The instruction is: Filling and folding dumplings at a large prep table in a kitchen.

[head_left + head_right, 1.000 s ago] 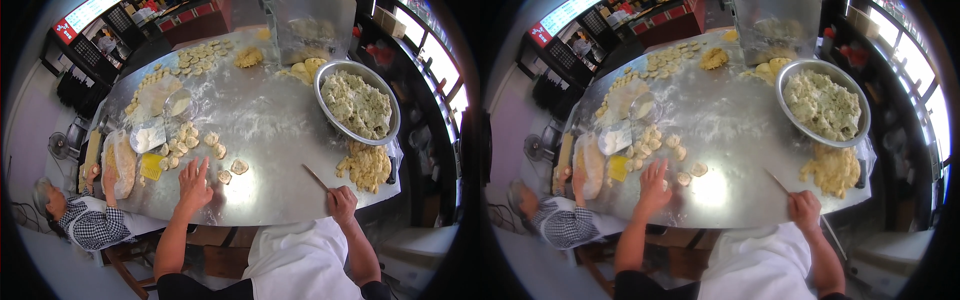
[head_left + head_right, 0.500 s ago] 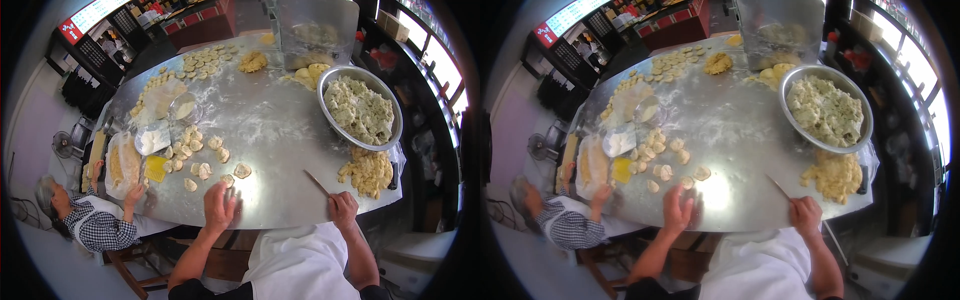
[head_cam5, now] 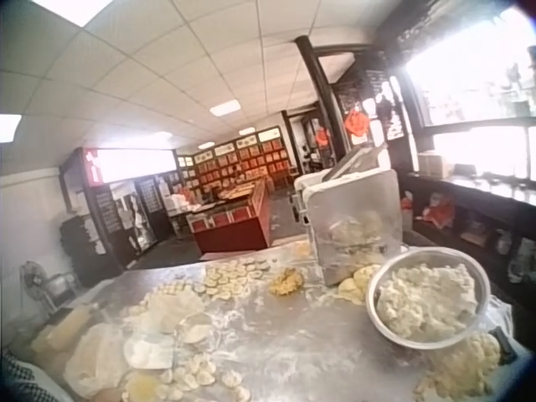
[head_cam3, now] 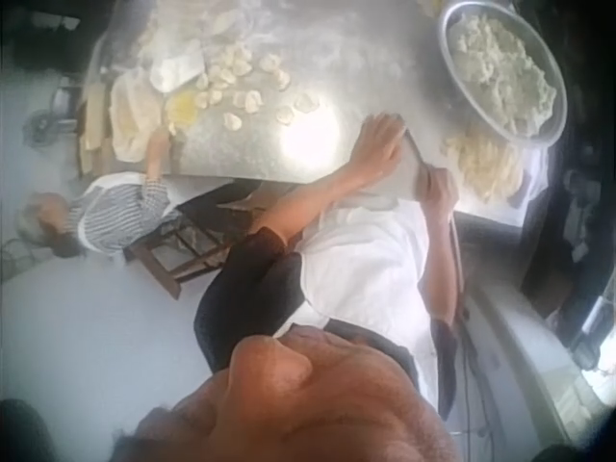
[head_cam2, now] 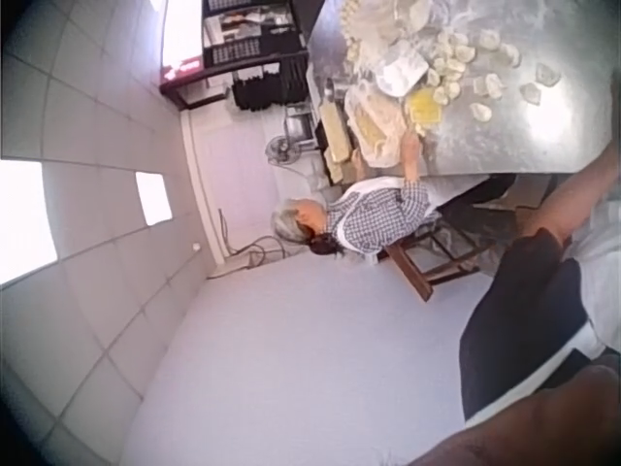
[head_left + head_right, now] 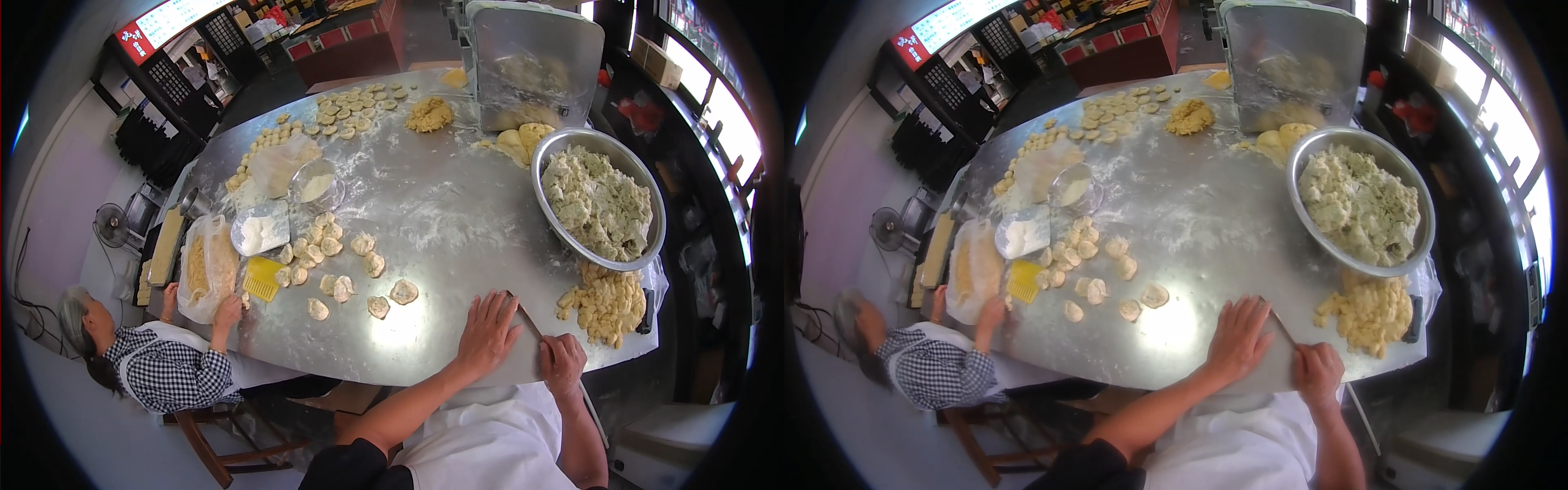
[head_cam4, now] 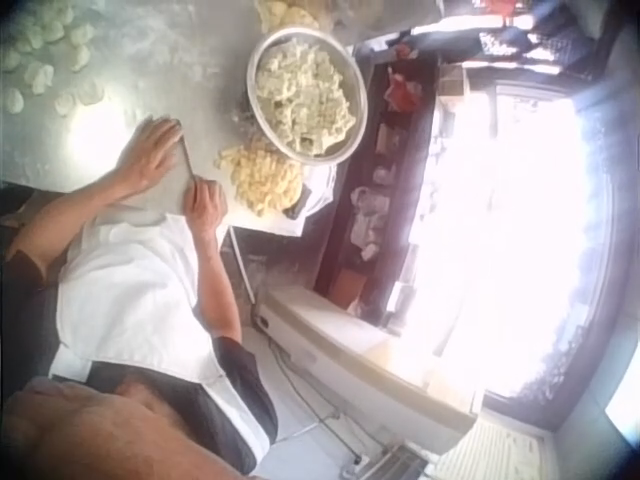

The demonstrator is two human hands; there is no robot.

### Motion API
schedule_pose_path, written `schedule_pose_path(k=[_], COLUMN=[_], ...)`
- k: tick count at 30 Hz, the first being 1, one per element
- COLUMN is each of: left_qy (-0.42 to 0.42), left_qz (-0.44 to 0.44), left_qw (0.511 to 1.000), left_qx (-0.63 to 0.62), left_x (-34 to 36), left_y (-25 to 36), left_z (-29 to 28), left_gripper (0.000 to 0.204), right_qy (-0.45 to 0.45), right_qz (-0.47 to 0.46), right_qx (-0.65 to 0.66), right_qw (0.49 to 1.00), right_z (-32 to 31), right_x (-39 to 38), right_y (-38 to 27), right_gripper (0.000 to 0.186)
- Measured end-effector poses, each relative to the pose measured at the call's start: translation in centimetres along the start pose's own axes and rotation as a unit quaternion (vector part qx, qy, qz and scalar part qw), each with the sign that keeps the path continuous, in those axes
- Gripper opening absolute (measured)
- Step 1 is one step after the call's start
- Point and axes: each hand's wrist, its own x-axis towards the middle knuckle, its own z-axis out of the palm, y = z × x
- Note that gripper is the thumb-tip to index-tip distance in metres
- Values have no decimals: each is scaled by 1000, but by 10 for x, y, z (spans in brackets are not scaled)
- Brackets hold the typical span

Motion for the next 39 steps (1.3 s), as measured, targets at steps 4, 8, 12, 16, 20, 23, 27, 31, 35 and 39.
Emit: schedule_pose_path(k=[4,8,12,16,20,23,27,31,35,39], left_qy=[-8,-9,-13,-13,-15,-16,-42,-22,-11,-6], left_qz=[4,2,-13,-18,-14,-16,-18,-13,-9,-7], left_qw=[1000,1000,1000,1000,1000,1000,998,1000,1000,1000], left_qx=[3,2,5,1,1,1,31,17,-1,-15], left_x=[8,6,3,4,4,5,1,-1,1,2], left_y=[3,0,-3,-2,-2,-1,2,3,3,3], left_z=[3,5,9,9,10,7,4,3,2,-3], left_gripper=[61,59,59,58,59,58,58,58,56,54], right_qy=[3,4,6,-3,-9,-10,-10,-1,-4,-2], right_qz=[15,9,5,2,0,0,0,-17,-9,-11], right_qx=[1,3,17,-1,0,11,6,1,4,18], right_qw=[1000,1000,1000,1000,1000,1000,1000,1000,1000,1000], right_z=[2,0,2,1,2,1,3,3,4,2], right_x=[-4,-4,-1,-1,-3,2,-8,-8,-8,-3], right_y=[4,5,4,4,5,1,7,6,7,3], right_gripper=[10,10,11,10,11,10,10,8,9,10])
